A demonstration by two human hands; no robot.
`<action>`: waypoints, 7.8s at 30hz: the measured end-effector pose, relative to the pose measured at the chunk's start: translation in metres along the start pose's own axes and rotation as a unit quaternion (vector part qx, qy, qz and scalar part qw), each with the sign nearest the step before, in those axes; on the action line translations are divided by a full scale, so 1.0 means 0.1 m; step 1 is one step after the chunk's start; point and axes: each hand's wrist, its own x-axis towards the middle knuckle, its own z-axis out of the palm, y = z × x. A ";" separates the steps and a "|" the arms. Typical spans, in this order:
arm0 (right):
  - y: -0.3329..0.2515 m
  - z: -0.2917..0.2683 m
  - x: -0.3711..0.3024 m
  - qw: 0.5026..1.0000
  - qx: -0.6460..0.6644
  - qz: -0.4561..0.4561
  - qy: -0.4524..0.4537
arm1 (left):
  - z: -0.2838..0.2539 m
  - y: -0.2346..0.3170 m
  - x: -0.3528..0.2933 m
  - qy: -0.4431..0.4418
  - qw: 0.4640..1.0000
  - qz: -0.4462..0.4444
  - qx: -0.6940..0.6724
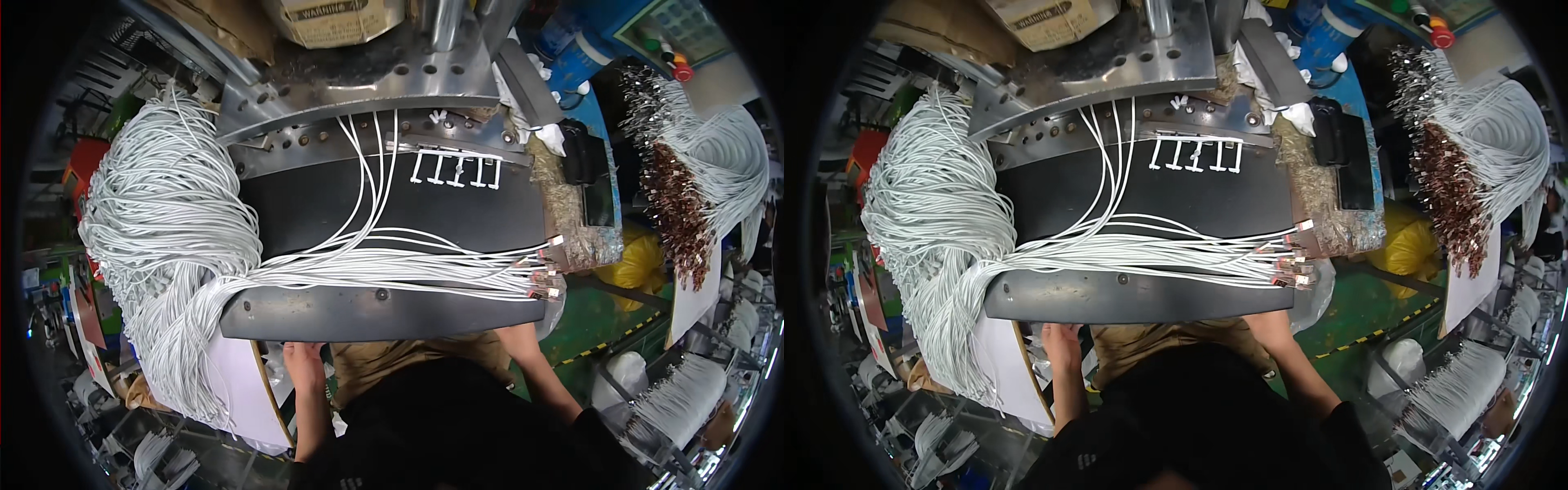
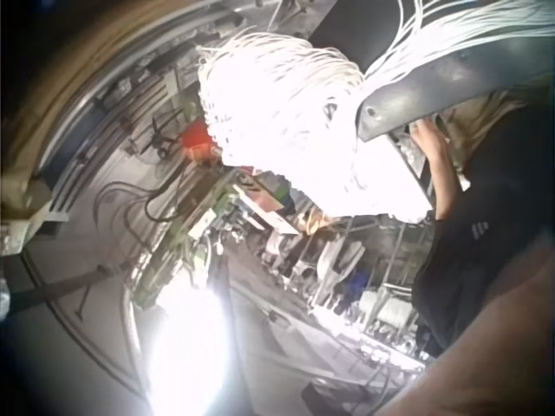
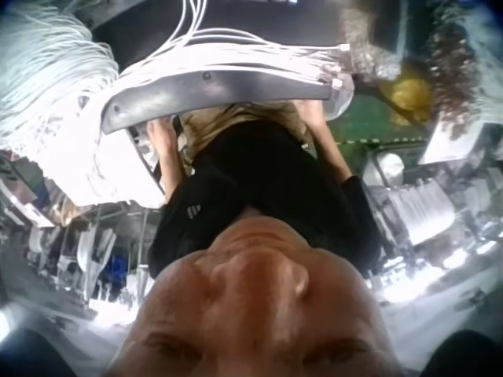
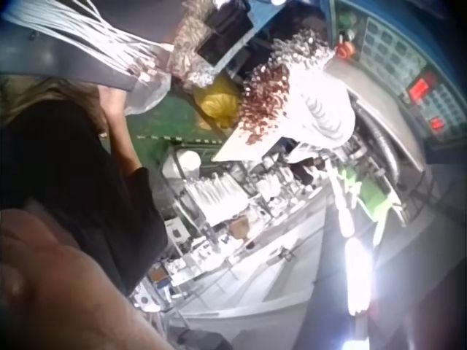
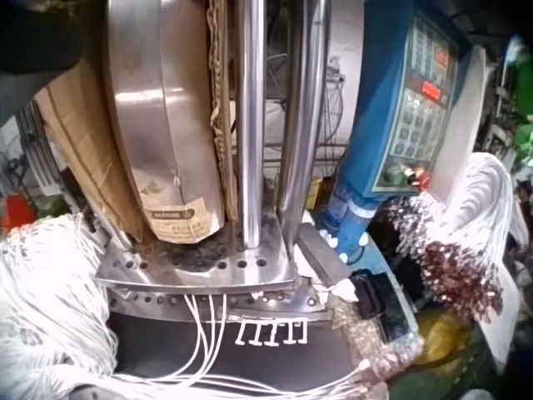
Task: Organizing and assembling bundles of white electrical wires into a template at a manual assembly station.
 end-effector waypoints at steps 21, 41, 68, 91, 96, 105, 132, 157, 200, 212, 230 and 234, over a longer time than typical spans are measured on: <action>-1.38 -0.69 1.30 0.921 -0.132 -0.359 0.077 | 2.45 1.22 -0.23 -0.402 0.527 0.452 0.598; -1.12 -0.47 0.45 0.896 -0.209 -0.338 0.198 | 2.69 1.08 -0.38 -0.403 0.559 0.419 0.592; -1.70 -0.20 1.38 0.902 -0.217 -0.374 -0.006 | 2.28 1.56 0.17 -0.323 0.694 0.429 0.480; -1.73 -0.37 1.33 0.980 -0.006 -0.184 0.074 | 2.10 0.48 -0.37 -0.574 0.804 -0.089 0.127; -1.33 -0.30 1.51 0.896 0.130 -0.277 -0.322 | 2.34 0.63 -0.41 -0.544 0.813 -0.092 0.186; -1.28 -0.58 1.55 0.943 -0.171 -0.240 -0.156 | 2.74 0.77 0.25 -0.405 0.911 -0.041 0.061; -1.16 -0.52 1.50 0.852 -0.408 -0.314 0.091 | 2.81 0.79 0.49 -0.415 0.903 -0.081 0.079; -1.08 -0.37 1.77 0.987 0.008 -0.158 -0.013 | 2.92 0.81 0.17 -0.392 0.880 -0.032 0.268; -1.05 -0.64 1.77 0.977 0.084 -0.107 -0.166 | 2.77 0.96 0.43 -0.385 0.843 -0.015 0.374; -1.33 -0.64 2.00 0.904 -0.252 -0.320 0.131 | 2.75 1.25 0.58 -0.226 0.803 0.349 0.427; -1.99 0.04 4.18 0.895 -0.079 -0.409 0.159 | 2.78 1.38 0.66 -0.284 0.930 0.053 0.228; -2.01 -0.02 4.02 0.876 -0.136 -0.410 0.216 | 2.79 1.67 0.52 -0.354 0.905 -0.010 0.237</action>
